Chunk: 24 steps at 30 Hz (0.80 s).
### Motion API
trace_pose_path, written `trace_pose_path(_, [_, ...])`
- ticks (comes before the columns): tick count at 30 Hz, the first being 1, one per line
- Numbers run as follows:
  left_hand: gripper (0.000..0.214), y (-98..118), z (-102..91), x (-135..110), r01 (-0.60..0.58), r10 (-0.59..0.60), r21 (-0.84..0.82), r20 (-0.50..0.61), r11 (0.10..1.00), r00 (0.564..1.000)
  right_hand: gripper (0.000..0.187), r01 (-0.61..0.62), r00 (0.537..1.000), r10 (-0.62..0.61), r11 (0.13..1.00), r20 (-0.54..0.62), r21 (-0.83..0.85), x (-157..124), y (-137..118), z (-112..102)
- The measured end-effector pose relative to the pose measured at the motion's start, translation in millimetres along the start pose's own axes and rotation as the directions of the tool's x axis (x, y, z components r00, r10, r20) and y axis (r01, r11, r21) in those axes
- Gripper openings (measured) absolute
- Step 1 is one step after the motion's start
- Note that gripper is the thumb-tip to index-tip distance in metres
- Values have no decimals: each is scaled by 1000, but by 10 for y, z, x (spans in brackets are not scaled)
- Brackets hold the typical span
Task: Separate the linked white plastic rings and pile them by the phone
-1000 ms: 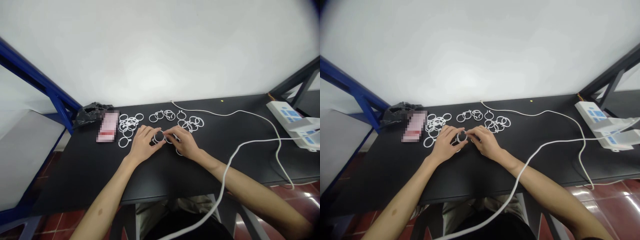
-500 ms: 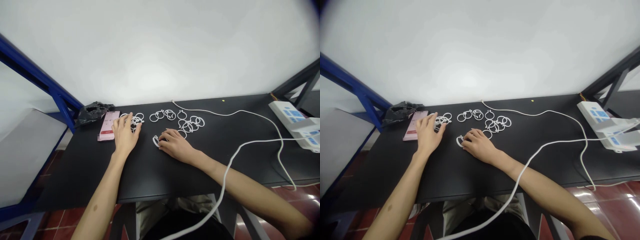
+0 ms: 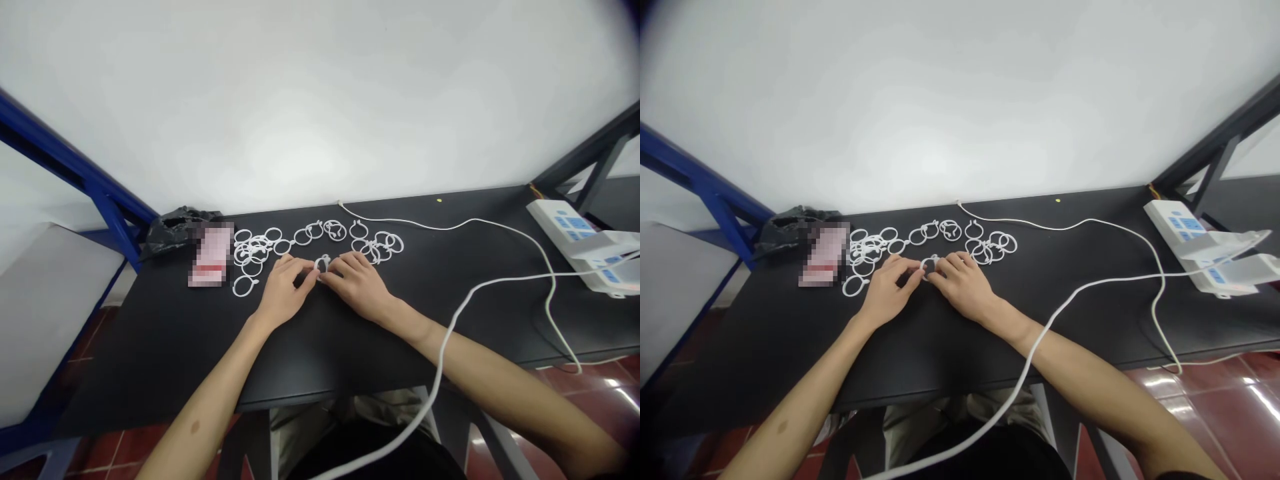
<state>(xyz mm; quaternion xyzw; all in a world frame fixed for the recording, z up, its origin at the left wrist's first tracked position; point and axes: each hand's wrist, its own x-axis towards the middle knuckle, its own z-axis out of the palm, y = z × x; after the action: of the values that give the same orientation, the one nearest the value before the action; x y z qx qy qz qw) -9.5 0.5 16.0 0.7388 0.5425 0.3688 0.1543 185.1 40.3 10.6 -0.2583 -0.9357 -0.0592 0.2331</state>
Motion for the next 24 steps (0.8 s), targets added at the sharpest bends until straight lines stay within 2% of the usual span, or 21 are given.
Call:
trace_pose_path(4, [18, -36, 26, -1, 95, -97, -25, -48, 995, 994, 17, 15, 998, -11, 998, -59, 69, 7, -22, 12])
trace_pose_path(8, [21, -64, 19, -1, 123, -121, 24, -75, 992, 990, 26, -117, 971, 173, 946, -166, 302, 12, -41, -14])
trace_pose_path(10, [22, -63, 13, 0, 120, -117, 35, -77, 992, 990, 33, -170, 955, 252, 895, -155, 412, 10, -29, -22])
trace_pose_path(16, [19, -47, 14, 4, 118, -116, 43, -61, 992, 991, 21, -157, 977, 211, 816, -34, 557, -7, 19, -2])
trace_pose_path(20, [21, -39, 12, -3, 93, -91, 39, -59, 995, 994, 18, -144, 975, 214, 808, -57, 572, -10, 20, 14])
trace_pose_path(24, [32, -27, 10, -21, -33, 38, 83, -58, 996, 998, 14, -148, 968, 236, 820, -90, 552, -17, 40, 29])
